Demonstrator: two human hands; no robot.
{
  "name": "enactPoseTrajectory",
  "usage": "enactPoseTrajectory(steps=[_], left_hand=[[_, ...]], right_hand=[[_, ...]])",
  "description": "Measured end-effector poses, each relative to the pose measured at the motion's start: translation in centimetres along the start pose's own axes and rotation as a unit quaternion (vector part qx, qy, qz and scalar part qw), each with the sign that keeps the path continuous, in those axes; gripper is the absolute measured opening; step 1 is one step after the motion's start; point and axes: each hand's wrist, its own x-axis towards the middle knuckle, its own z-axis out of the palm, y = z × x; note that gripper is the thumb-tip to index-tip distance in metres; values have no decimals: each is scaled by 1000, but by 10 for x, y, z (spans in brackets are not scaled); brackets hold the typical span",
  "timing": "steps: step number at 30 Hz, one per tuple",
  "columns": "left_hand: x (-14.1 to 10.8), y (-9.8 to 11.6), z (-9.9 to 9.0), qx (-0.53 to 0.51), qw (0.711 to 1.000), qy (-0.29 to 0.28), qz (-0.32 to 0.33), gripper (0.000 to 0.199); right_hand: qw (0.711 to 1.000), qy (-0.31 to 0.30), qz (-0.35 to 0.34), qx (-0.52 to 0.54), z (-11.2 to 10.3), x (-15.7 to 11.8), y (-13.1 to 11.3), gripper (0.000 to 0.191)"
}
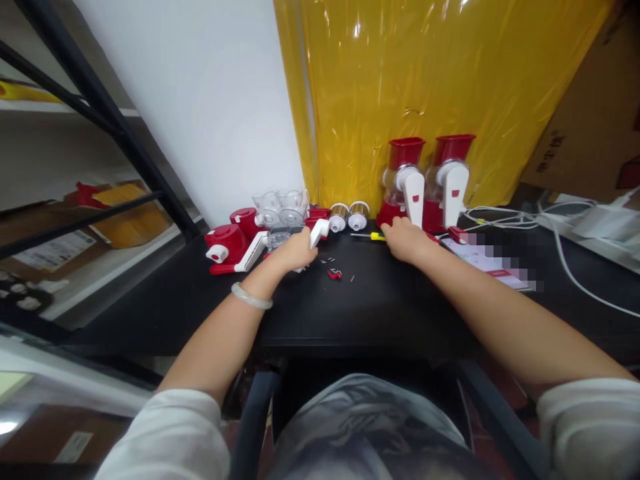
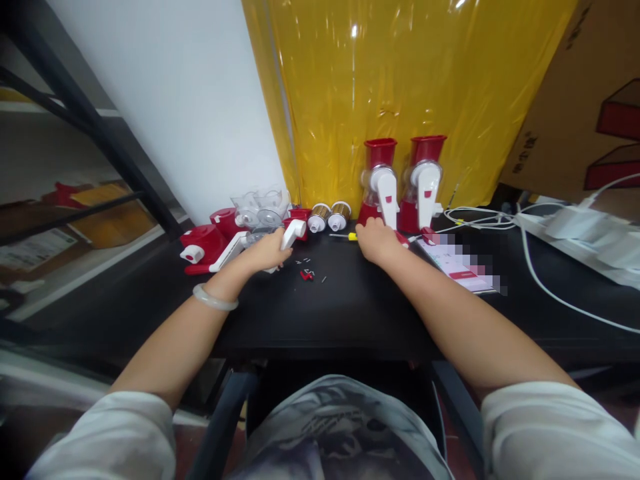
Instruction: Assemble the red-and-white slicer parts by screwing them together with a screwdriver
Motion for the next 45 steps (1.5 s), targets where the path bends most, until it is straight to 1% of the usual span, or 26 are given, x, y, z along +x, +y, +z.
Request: enactPoseTrajectory(steps=[3, 6, 8, 11, 15, 17, 19, 21, 24, 26, 28, 30, 33, 37, 40, 45], left_hand=[[1, -1, 2, 61, 998, 10, 6, 27], [1, -1, 1, 72, 997, 11, 11, 26], [0, 1, 0, 75, 997, 8, 17, 26], [-2, 4, -3, 79, 997, -4, 5, 30], [-5, 7, -5, 88, 996, -17, -2, 31], [-5, 7, -5, 95, 995, -27, -3, 32], [-4, 6, -4, 101, 994, -36, -6, 33], [-3, 4, -3, 105, 994, -43, -8, 35], [0, 2, -1, 113, 992, -54, -8, 37], [0, 2, -1, 124, 990, -60, -10, 38], [0, 3, -2, 132, 989, -67, -13, 39], [-1, 5, -3, 136, 988, -75, -17, 39], [-2, 7, -5, 136, 987, -82, -23, 39], [-3, 7, -5, 133, 987, -89, -19, 43], [-2, 7, -5, 137, 986, -92, -16, 44], [-2, 8, -4, 144, 985, -89, -18, 46]], right_hand=[[998, -37, 16, -46, -3, 0, 3, 32], [995, -68, 17, -66, -5, 0, 5, 35], [995, -69, 10, -74, -6, 1, 7, 35], [995, -66, 3, -72, -8, 3, 9, 32], [998, -66, -8, -1, -12, 9, 13, 33], [996, -66, -18, 58, -14, 12, 14, 32], [989, -58, -9, 136, -16, 15, 15, 28], [971, -38, 19, 237, -17, 18, 14, 26], [925, 20, 56, 375, -16, 20, 13, 28], [900, 80, 74, 422, -17, 20, 12, 31], [882, 138, 89, 443, -18, 20, 9, 35], [862, 172, 95, 467, -18, 19, 5, 37], [830, 167, 75, 527, -14, 19, -3, 39], [806, 161, 41, 568, -5, 17, -17, 41], [794, 157, 36, 586, -1, 16, -25, 41], [788, 137, 24, 600, 4, 14, -31, 39]])
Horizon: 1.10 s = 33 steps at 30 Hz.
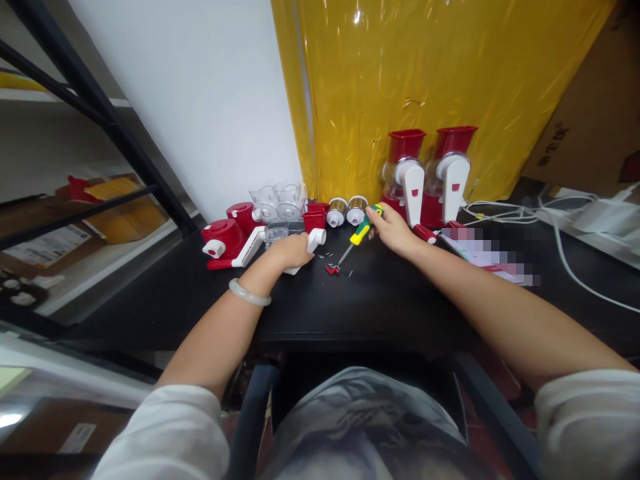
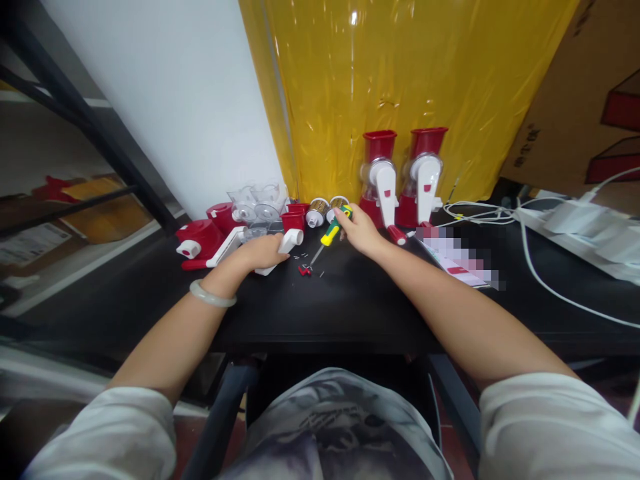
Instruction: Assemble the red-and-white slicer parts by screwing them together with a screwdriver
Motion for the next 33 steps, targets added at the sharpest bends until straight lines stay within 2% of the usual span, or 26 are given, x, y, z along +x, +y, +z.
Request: enactPoseTrajectory(steps=[6, 9, 11, 13, 15, 16, 18, 20, 22, 27, 33], left_hand=[[1, -2, 3, 2, 1000, 2, 1, 47], [0, -2, 5, -2, 1000, 29, -4, 49], [-3, 0, 4, -11, 996, 85, -10, 50], [-6, 3, 1, -32, 985, 168, 5, 48], [-8, 7, -2, -78, 965, 242, 67, 42], [-9, 9, -3, -111, 953, 257, 115, 39], [-9, 14, -3, -188, 929, 234, 215, 31], [-7, 19, 0, -258, 911, 177, 268, 26], [-4, 24, 7, -312, 899, 147, 270, 27], [3, 27, 20, -391, 880, 118, 241, 28], [5, 27, 21, -432, 869, 92, 224, 22]], right_hand=[[1000, -14, -9, -2, 2, -2, 1, 38], [1000, 2, -13, -6, 0, -2, -1, 39], [1000, 14, -9, -17, -2, -1, -3, 40], [999, 27, -6, -30, -4, -1, -4, 40], [999, 43, -6, -31, -5, 0, -5, 40], [998, 53, -8, -24, -6, 1, -5, 41], [997, 74, -9, -2, -6, 3, -5, 42], [995, 92, -9, 24, -7, 5, -3, 43], [994, 103, -4, 46, -7, 8, -2, 44], [990, 119, 8, 77, -5, 9, -3, 46], [986, 130, 2, 106, -5, 7, -9, 46]])
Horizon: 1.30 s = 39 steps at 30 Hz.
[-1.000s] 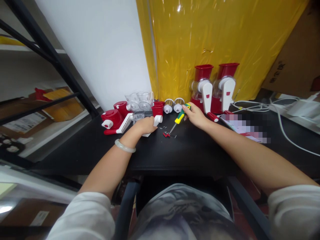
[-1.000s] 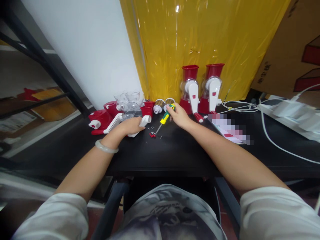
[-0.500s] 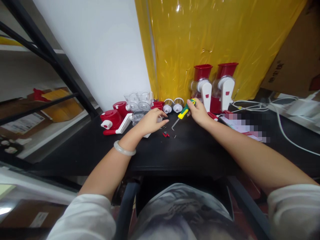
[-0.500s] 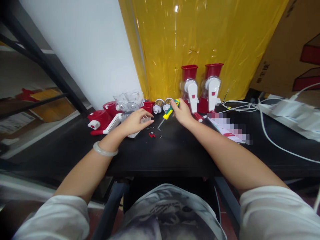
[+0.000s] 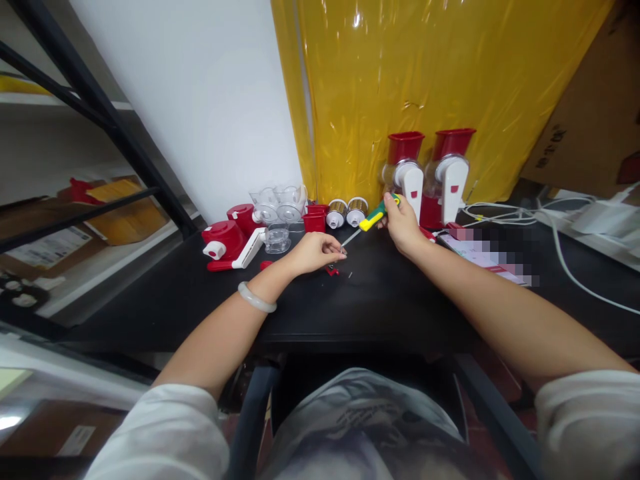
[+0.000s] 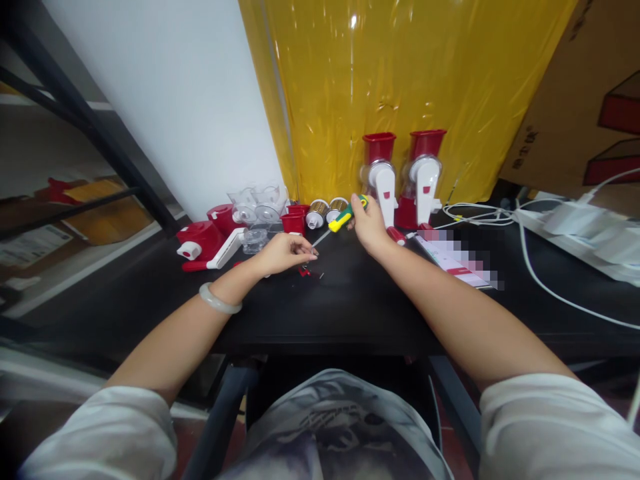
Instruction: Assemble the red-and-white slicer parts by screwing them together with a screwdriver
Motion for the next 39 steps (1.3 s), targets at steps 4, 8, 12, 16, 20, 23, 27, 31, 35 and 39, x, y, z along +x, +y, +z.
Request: enactPoseTrajectory(steps=[4, 8, 12, 16, 20, 23, 27, 31, 35, 39], left_hand=[[0, 3, -1, -9, 1000, 7, -12, 13], [-1, 6, -2, 0, 1000, 17, -12, 12], [-1, 8, -3, -2, 1000, 26, -12, 12], [-1, 10, -4, 3, 999, 34, -15, 13], [-1, 9, -4, 12, 999, 41, -16, 15], [-1, 8, -3, 13, 998, 53, -15, 19], [-1, 9, -4, 13, 997, 67, -22, 24], [-2, 10, -4, 20, 996, 82, -22, 26], [-2, 11, -3, 23, 994, 107, -10, 28], [-3, 13, -2, 20, 992, 122, 1, 30]], right_hand=[[1000, 4, 3, 9, -1, 1, 2, 46], [1000, 8, -4, 8, -2, 2, 3, 46], [1000, 13, 0, 4, -3, 3, 4, 47], [1000, 21, -1, 7, -3, 4, 5, 47], [1000, 18, 2, 16, -2, 3, 5, 46], [999, 26, 18, 26, -1, 3, 6, 45], [998, 27, 33, 43, 0, 4, 10, 44], [997, 23, 46, 63, 1, 4, 13, 45], [992, 23, 82, 91, 2, 3, 13, 43], [987, 39, 112, 112, 3, 3, 11, 41]])
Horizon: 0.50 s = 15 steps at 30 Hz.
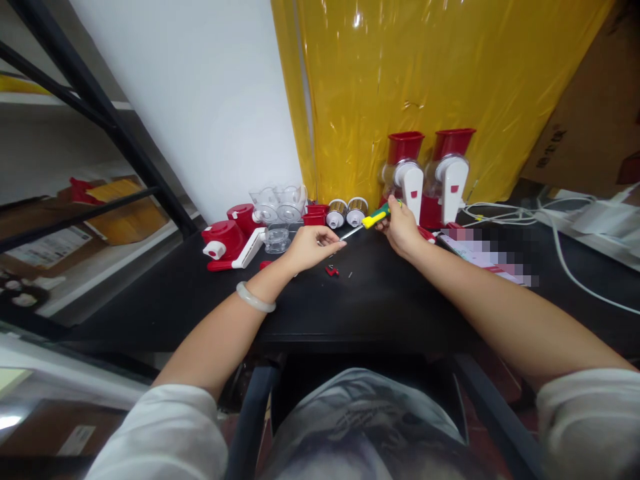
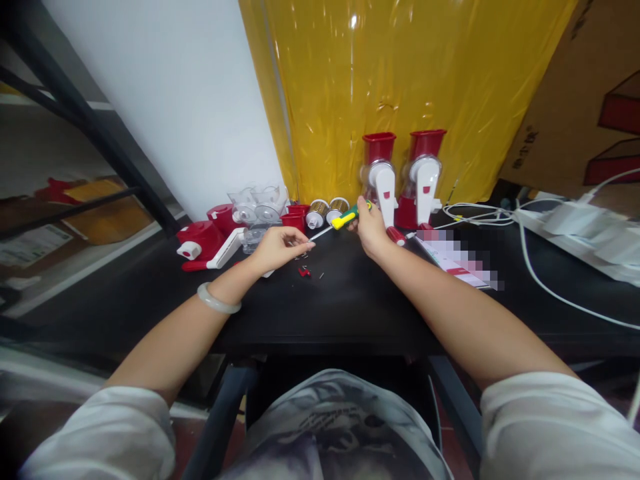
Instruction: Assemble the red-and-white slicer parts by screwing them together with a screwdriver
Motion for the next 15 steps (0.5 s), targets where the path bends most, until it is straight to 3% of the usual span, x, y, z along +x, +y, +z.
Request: enactPoseTrajectory(steps=[9, 15], left_hand=[[0, 0, 1, -5, 1000, -14, 7, 27], [1, 1, -4, 65, 998, 4, 22, 22]], right_hand=[[998, -5, -53, -37, -3, 4, 5, 47], [994, -6, -82, -70, -4, 2, 4, 43]])
